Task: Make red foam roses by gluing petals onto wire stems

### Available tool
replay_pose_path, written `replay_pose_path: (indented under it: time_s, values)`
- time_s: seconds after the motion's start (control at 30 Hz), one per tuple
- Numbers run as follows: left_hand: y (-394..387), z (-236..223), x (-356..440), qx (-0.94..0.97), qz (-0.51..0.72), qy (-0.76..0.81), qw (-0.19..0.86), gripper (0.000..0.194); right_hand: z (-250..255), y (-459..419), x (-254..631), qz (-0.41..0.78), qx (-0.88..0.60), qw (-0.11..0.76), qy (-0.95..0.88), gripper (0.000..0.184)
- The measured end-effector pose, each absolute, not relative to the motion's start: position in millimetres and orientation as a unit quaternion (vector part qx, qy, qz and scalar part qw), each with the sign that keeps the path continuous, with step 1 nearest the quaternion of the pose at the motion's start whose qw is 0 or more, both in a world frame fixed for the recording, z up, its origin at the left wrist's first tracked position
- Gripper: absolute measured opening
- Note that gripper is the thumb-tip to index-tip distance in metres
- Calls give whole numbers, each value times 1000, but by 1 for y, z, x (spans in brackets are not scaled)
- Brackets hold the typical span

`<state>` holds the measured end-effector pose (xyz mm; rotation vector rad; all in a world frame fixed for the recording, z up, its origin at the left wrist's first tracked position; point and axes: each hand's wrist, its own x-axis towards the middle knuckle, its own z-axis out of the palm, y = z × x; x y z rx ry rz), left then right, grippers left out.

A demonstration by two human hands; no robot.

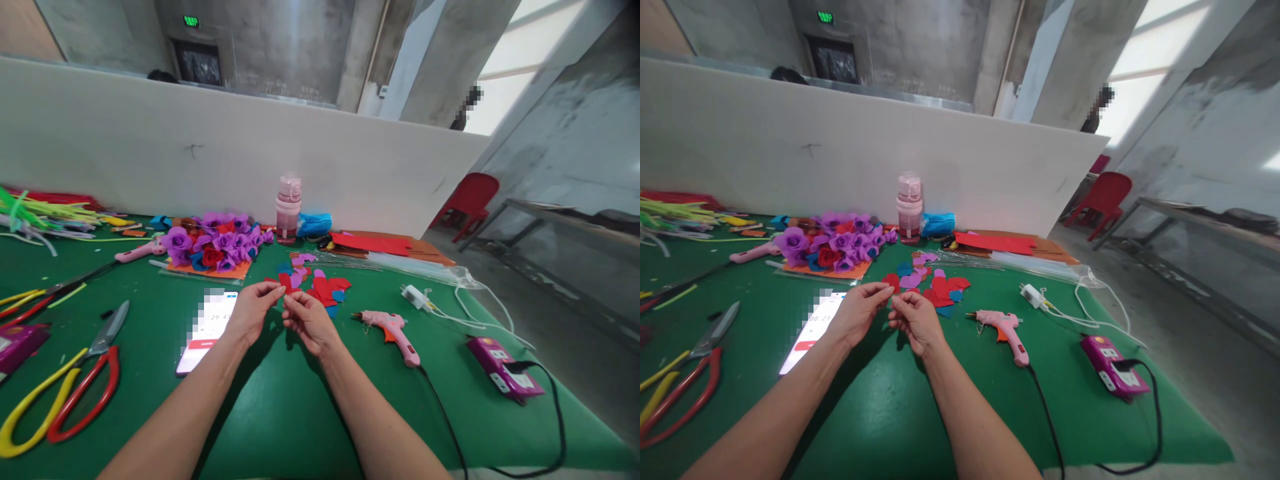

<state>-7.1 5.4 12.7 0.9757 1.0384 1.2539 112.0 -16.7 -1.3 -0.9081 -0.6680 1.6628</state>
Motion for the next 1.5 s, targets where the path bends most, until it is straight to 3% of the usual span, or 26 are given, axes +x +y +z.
replay_pose_path:
  time_s: [0.83,1.5]
  values:
    - [1,21,-3,370,552,370,649,26,2,-17,118,777,-291,498,-250,34]
    - [0,21,-3,361,570,356,647,26,3,-18,116,744,-315,515,-288,35]
